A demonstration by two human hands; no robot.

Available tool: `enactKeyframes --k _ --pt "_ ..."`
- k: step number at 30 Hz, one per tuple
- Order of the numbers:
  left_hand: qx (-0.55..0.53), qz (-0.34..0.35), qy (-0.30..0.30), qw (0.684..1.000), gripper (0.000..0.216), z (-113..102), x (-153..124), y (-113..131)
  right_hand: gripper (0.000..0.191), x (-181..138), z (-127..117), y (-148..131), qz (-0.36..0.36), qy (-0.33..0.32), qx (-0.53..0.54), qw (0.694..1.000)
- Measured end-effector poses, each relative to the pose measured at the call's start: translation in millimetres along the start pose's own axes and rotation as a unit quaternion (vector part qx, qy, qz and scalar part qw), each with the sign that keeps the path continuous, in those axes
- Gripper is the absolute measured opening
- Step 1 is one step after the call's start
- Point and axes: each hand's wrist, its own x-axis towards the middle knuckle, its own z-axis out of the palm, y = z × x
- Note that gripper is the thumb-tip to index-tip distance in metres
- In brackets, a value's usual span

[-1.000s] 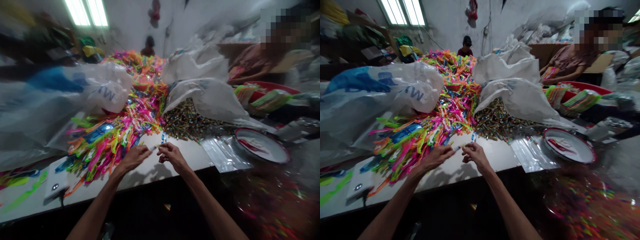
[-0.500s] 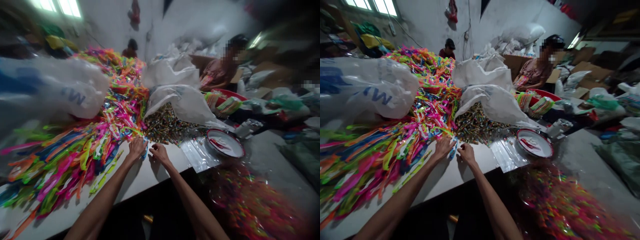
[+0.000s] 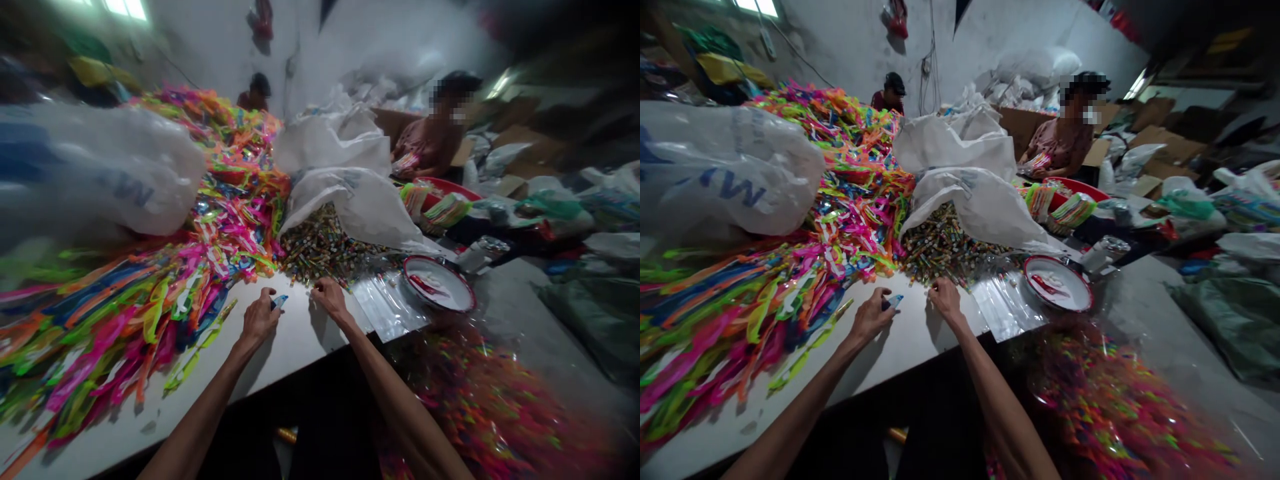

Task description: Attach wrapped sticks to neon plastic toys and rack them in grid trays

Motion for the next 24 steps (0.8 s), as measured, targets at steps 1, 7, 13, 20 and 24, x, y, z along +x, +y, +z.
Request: enactKeyframes --k 1,7,13,20,24 --pt "-0.065 -0.004 -0.020 0.998 0.039 -2 -7 -1 0.011 -6 2 -4 0.001 -0.014 0.035 0.999" --pt "-0.354 -0.052 -0.144 0.923 0.031 -4 -38 0 0.030 -43 13 -32 0.106 -0.153 0.512 0.839" --pt "-0.404 -0.072 -0.182 0.894 0.037 -9 -54 6 0.035 -57 15 -36 0.113 -0.167 0.561 0.803" --pt "-0.430 -0.074 -0.187 0.880 0.032 -10 -64 14 0.031 -63 15 -32 0.108 -0.171 0.562 0.802" --pt "-0.437 -0.074 -0.194 0.875 0.028 -10 -64 13 0.033 -64 14 -32 0.121 -0.165 0.565 0.799"
